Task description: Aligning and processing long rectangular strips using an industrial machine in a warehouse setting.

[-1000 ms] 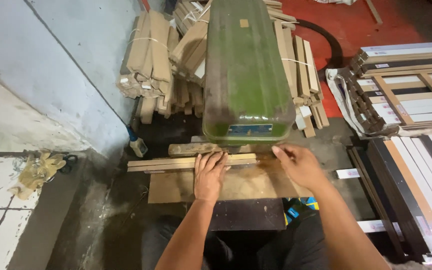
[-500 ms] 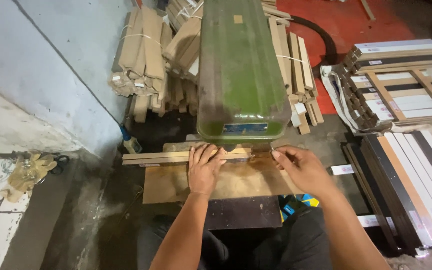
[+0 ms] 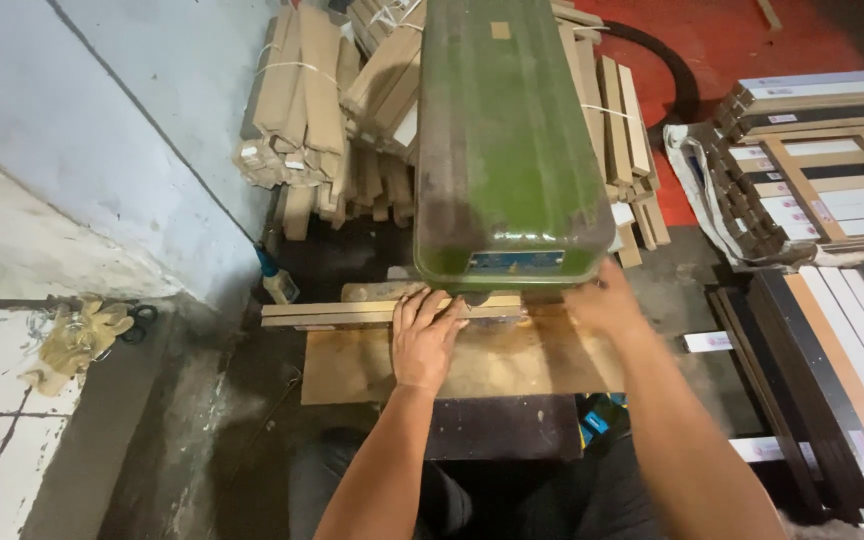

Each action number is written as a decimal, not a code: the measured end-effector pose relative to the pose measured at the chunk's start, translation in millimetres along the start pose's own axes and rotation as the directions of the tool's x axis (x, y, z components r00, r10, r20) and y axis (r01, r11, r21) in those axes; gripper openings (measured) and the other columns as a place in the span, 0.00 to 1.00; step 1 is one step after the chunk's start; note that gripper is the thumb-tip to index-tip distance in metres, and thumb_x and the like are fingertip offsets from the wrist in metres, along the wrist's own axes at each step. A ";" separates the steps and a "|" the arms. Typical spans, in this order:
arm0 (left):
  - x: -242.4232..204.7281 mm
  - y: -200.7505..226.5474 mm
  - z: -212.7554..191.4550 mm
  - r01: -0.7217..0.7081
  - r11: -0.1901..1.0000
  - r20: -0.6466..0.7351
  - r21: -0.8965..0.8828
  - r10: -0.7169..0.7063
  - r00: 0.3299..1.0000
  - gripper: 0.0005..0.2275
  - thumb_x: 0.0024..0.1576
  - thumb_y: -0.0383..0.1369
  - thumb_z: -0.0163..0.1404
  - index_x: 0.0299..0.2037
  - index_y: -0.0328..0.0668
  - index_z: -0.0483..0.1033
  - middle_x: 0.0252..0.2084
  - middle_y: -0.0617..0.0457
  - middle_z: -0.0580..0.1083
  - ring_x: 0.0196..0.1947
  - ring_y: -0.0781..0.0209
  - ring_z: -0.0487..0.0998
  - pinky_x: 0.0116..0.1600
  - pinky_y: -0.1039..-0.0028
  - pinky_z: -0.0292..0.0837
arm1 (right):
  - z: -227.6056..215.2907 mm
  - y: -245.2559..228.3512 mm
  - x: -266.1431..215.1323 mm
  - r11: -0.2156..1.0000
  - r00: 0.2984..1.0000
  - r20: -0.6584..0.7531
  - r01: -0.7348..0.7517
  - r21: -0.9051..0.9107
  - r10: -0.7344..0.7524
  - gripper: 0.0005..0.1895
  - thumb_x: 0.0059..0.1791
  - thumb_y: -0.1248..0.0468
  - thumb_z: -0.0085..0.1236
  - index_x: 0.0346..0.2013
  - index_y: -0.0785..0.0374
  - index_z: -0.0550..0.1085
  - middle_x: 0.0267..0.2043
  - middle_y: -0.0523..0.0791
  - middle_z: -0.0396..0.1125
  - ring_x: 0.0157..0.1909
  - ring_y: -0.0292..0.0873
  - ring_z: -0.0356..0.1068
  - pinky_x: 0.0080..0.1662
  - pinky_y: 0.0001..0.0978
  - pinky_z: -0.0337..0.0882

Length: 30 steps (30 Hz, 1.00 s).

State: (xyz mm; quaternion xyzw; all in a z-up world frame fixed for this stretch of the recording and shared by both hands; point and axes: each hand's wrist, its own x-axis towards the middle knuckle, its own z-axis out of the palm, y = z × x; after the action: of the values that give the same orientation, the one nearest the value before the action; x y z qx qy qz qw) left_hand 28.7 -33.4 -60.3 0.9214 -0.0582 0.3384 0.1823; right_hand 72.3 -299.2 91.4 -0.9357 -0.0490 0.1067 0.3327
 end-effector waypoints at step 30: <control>27.8 -21.2 -85.7 -0.013 0.961 0.518 0.275 -0.137 0.845 0.23 0.60 0.41 0.52 0.66 0.55 0.67 0.64 0.51 0.69 0.64 0.45 0.67 0.71 0.51 0.57 | 4.8 29.0 -134.1 0.940 0.987 -0.160 0.047 0.338 0.008 0.25 0.51 0.47 0.48 0.53 0.59 0.80 0.54 0.43 0.78 0.55 0.41 0.77 0.53 0.34 0.75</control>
State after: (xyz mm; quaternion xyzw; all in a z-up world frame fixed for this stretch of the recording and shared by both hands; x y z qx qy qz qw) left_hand 3.2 18.9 11.8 0.9962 -0.0301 0.0686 0.0437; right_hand -58.5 -340.5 91.8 -0.8690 -0.0123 0.0354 0.4934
